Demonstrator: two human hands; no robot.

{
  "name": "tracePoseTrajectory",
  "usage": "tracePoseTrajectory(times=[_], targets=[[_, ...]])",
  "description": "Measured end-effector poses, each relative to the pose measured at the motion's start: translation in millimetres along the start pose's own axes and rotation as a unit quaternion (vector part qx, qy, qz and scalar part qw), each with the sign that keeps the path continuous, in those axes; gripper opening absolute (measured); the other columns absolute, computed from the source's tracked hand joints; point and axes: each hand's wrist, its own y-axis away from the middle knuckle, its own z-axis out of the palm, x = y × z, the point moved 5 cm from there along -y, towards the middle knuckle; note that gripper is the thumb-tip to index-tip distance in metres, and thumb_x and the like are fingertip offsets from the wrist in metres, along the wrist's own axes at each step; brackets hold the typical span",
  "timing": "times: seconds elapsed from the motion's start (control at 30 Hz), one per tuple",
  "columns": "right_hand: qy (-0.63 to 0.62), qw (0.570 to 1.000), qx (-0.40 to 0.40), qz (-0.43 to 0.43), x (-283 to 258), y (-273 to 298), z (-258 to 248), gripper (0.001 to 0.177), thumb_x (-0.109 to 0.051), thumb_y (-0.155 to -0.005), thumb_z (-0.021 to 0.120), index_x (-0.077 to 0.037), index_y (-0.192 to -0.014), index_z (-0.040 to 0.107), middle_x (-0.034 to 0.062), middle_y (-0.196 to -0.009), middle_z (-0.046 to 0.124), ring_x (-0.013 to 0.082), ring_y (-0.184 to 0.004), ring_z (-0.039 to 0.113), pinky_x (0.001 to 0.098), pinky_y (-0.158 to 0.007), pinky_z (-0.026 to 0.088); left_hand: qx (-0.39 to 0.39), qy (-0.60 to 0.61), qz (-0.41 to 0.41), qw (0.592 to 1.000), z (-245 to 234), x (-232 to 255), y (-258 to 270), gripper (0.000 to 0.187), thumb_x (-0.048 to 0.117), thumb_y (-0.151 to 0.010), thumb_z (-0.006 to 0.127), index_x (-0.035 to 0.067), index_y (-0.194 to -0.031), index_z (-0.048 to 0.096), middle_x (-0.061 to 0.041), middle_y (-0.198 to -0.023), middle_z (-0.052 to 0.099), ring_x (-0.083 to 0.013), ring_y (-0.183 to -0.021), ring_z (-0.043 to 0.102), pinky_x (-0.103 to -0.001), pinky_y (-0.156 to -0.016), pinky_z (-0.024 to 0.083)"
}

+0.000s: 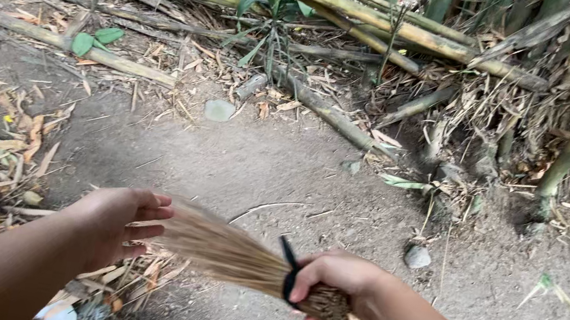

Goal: The person sweeps dry leaves and debris into a pile on the ground using a handheld whisk broom.

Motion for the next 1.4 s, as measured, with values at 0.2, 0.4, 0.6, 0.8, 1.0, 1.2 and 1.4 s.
tracePoseTrajectory(times=[0.2,0.4,0.6,0.8,1.0,1.2,1.4], targets=[[-0.142,0.972,0.172,0.068,63,-9,-139,0.030,-0.010,-0.078,0.072,0.005,-0.099,0.058,0.0188,-0.075,0.067,0.0249,-0.056,0.065,0.0358,-0.049,0.055,0.001,0.055,0.003,0.998,24,6,-12,0.038,0.024,-0.109,0.038,0.010,-0.128,0.068,-0.006,-0.129,0.074,-0.0232,-0.123,0.063,-0.048,-0.112,0.039],[-0.127,0.948,0.263,0.127,110,-16,-235,0.032,-0.009,-0.074,0.073,0.001,-0.101,0.057,0.0167,-0.071,0.063,0.0279,-0.055,0.064,0.0383,-0.045,0.052,0.012,0.070,-0.022,0.997,42,-12,-22,0.038,0.026,-0.109,0.035,0.014,-0.129,0.066,-0.001,-0.129,0.072,-0.0214,-0.123,0.060,-0.047,-0.112,0.039],[-0.090,0.982,0.083,0.144,91,-60,-133,0.042,-0.007,-0.079,0.074,-0.002,-0.114,0.053,0.0190,-0.084,0.066,0.0249,-0.062,0.066,0.0339,-0.054,0.057,0.027,0.101,-0.038,0.994,50,-33,-25,0.037,0.027,-0.108,0.039,0.013,-0.130,0.065,-0.003,-0.129,0.069,-0.0235,-0.124,0.058,-0.048,-0.110,0.042],[-0.102,0.987,-0.084,0.086,31,-24,-97,0.050,-0.010,-0.079,0.074,0.007,-0.121,0.054,0.0187,-0.083,0.070,0.0213,-0.057,0.065,0.0282,-0.044,0.053,0.027,0.095,-0.021,0.995,70,-21,-28,0.036,0.027,-0.108,0.039,0.011,-0.129,0.064,-0.004,-0.128,0.070,-0.0252,-0.123,0.057,-0.049,-0.111,0.040],[-0.048,0.999,-0.017,-0.011,-11,-11,-153,0.051,-0.011,-0.077,0.073,-0.002,-0.123,0.054,0.0165,-0.081,0.070,0.0203,-0.056,0.064,0.0285,-0.043,0.051,0.024,0.095,-0.033,0.995,84,-7,-33,0.035,0.025,-0.108,0.038,0.014,-0.129,0.064,-0.003,-0.128,0.069,-0.0230,-0.123,0.059,-0.049,-0.112,0.040],[-0.071,0.981,0.179,0.006,10,-52,-244,0.037,-0.010,-0.079,0.071,0.003,-0.109,0.052,0.0198,-0.079,0.063,0.0264,-0.054,0.063,0.0367,-0.042,0.053,0.033,0.087,-0.030,0.995,78,-6,-34,0.034,0.027,-0.107,0.040,0.015,-0.126,0.067,-0.001,-0.122,0.070,-0.0210,-0.117,0.059,-0.047,-0.109,0.040],[-0.078,0.984,0.138,0.080,44,-99,-212,0.035,0.002,-0.084,0.071,0.007,-0.112,0.049,0.0256,-0.082,0.062,0.0321,-0.059,0.064,0.0411,-0.049,0.058,0.060,0.117,-0.022,0.991,46,-21,-25,0.033,0.024,-0.106,0.041,0.012,-0.121,0.068,-0.003,-0.107,0.072,-0.0212,-0.101,0.061,-0.047,-0.098,0.045]])
